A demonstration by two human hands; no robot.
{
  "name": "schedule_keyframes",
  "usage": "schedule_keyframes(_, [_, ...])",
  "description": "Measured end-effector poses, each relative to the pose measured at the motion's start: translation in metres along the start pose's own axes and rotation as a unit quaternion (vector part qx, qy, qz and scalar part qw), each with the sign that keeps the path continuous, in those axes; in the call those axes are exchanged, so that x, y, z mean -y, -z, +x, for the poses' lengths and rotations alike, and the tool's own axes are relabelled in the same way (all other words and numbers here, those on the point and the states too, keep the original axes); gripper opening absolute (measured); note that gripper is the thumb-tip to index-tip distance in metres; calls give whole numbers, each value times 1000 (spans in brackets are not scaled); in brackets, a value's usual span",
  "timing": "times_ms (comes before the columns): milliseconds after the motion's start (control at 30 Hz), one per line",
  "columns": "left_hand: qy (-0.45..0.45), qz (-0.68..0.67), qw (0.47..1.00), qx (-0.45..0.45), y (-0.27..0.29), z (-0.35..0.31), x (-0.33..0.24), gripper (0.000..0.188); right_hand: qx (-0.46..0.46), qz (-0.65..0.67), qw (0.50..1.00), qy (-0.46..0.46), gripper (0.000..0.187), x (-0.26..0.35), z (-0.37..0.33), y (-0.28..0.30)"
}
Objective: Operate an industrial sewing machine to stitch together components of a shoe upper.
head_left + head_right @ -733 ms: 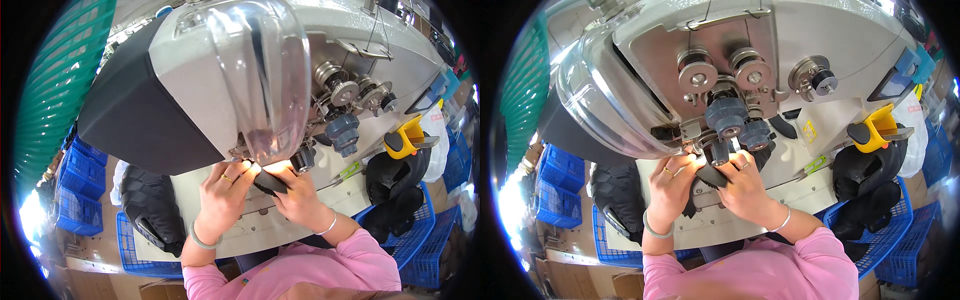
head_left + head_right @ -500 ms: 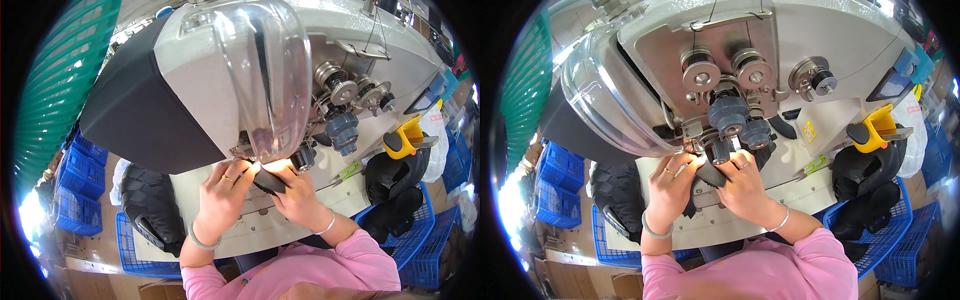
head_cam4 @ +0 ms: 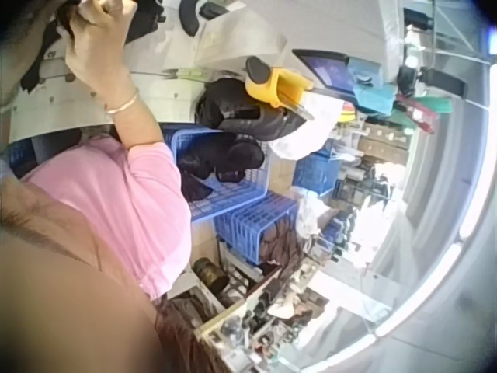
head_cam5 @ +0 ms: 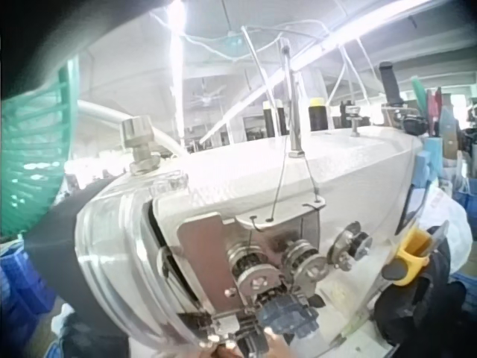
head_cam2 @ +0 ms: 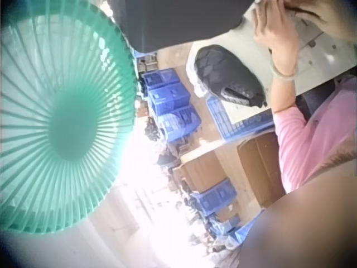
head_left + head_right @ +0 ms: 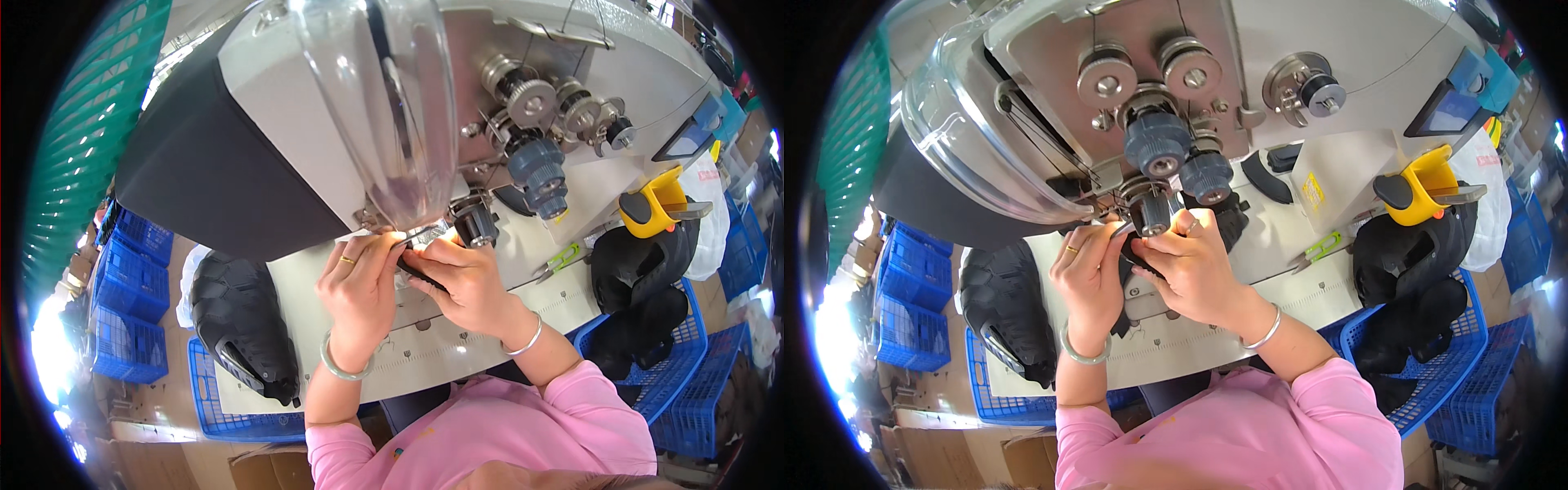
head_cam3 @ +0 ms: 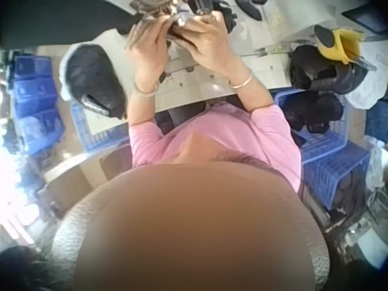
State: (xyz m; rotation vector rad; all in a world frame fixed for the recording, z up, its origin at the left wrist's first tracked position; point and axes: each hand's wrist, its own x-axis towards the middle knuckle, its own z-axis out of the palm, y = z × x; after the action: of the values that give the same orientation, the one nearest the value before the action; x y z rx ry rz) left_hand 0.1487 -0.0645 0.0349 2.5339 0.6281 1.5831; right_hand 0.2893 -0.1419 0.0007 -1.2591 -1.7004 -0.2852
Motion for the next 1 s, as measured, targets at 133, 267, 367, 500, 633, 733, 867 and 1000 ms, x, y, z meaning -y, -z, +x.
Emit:
schedule_keyframes(133, [-86, 92, 991, -36, -11, -3, 1, 18, 14, 19, 1000, 13, 25, -2, -3, 2])
schedule_keyframes(267, [-129, 67, 988, 47, 4, -1, 0, 27, 23, -17, 999, 34, 25, -2, -9, 6])
schedule_keyframes(367, [-147, 71, 981, 102, 16, -2, 3, 28, 20, -30, 998, 46, 26, -2, -14, 8])
schedule_keyframes(500, [-143, 102, 976, 131, 21, -2, -3, 29, 9, -15, 998, 64, 23, 1, -18, 13])
schedule_keyframes(633, [-83, 125, 974, 171, 23, -2, -13, 29, -2, -24, 999, 48, 31, 1, -16, 15])
schedule_keyframes(733, [-85, 139, 966, 198, 27, 4, -16, 28, 1, -42, 998, 46, 30, 4, -12, 18])
schedule_keyframes(867, [-86, 143, 963, 212, 28, 4, -18, 25, -3, -7, 999, 42, 35, 4, -13, 20])
schedule_keyframes(1000, [-90, 142, 962, 215, 28, 5, -17, 24, 3, 9, 999, 41, 42, 2, -14, 19])
